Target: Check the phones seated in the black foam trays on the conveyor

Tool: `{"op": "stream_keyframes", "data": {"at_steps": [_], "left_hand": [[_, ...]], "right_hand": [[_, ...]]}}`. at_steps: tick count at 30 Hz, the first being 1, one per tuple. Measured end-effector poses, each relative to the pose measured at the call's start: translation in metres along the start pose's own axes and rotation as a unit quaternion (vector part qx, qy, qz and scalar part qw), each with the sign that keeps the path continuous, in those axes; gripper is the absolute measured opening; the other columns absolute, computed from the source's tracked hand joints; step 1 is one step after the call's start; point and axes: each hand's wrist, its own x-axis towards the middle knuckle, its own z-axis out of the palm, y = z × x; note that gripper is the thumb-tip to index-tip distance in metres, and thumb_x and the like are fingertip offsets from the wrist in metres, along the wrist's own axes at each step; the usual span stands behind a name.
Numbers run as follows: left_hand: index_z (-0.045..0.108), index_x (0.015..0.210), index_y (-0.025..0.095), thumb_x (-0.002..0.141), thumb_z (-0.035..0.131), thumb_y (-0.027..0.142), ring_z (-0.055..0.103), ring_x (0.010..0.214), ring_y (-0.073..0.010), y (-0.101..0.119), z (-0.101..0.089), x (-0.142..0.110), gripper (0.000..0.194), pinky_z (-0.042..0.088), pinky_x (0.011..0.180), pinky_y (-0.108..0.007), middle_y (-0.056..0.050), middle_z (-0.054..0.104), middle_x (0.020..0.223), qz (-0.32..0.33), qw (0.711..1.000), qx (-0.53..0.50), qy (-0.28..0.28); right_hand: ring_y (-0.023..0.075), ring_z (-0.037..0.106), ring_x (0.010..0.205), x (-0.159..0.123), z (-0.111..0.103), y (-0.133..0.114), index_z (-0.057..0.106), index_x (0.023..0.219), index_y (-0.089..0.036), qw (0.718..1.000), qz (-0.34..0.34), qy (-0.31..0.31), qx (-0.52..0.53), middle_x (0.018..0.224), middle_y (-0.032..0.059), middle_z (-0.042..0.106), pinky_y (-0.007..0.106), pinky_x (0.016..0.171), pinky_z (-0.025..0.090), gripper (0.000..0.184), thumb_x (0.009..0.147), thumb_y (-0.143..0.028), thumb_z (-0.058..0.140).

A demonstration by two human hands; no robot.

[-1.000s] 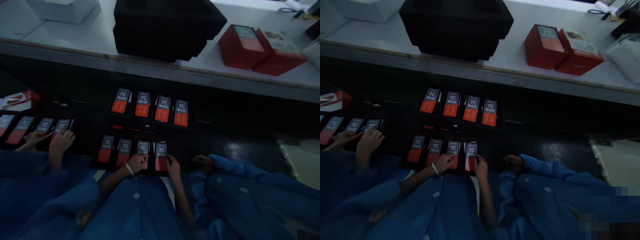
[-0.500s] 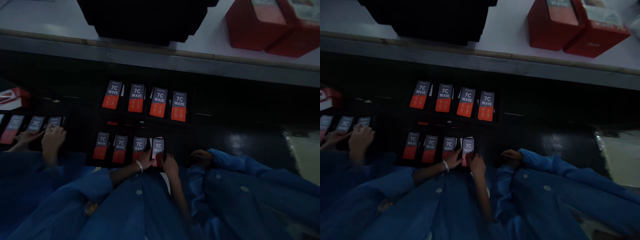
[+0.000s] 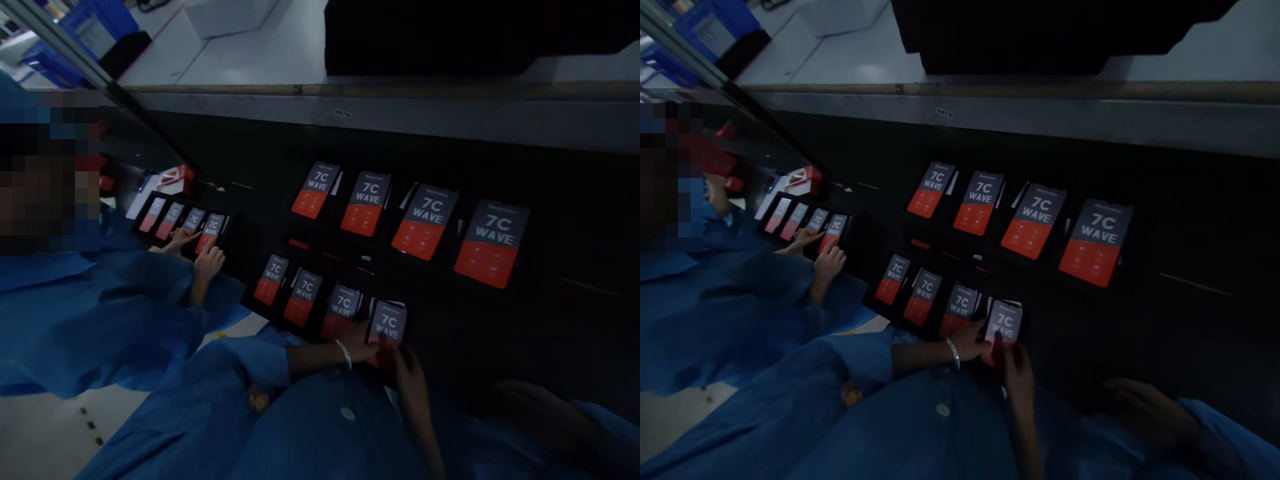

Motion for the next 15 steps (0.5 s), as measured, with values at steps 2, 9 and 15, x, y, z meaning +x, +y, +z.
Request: {"op": "stream_keyframes", "data": {"at_steps": [2, 9, 15], "left_hand": [[0.047, 0.127, 0.013, 0.077, 0.057, 0.022, 0.058, 0.110, -0.0230, -0.003, 0.000, -0.006, 0.052, 0.047, 0.095, -0.036, -0.014, 0.055, 0.128, -0.013, 1.000, 0.000, 0.006], [0.038, 0.134, 0.014, 0.080, 0.052, 0.018, 0.054, 0.116, -0.0232, -0.018, 0.012, -0.012, 0.057, 0.044, 0.098, -0.039, -0.015, 0.049, 0.135, -0.017, 1.000, -0.003, 0.009], [0.043, 0.132, 0.017, 0.080, 0.053, 0.020, 0.058, 0.107, -0.0199, -0.012, 0.015, -0.010, 0.053, 0.045, 0.095, -0.034, -0.012, 0.054, 0.127, -0.021, 0.998, 0.048, 0.019]], "right_hand": [[0.0312, 0.058, 0.106, -0.003, 0.004, 0.001, 0.049, 0.122, -0.007, 1.000, 0.018, -0.001, 0.000, 0.118, 0.0211, 0.059, 0.038, 0.083, 0.048, 0.079, 0.072, -0.067, 0.043], [0.0237, 0.064, 0.084, -0.002, -0.007, 0.006, 0.052, 0.125, -0.013, 0.999, 0.028, -0.020, -0.022, 0.091, 0.0102, 0.069, 0.032, 0.076, 0.048, 0.072, 0.070, -0.060, 0.059], [0.0114, 0.052, 0.048, 0.002, -0.022, 0.006, 0.049, 0.130, -0.013, 0.994, 0.048, -0.090, 0.046, 0.061, -0.0012, 0.058, 0.020, 0.041, 0.040, 0.068, 0.080, -0.059, 0.050]]}}
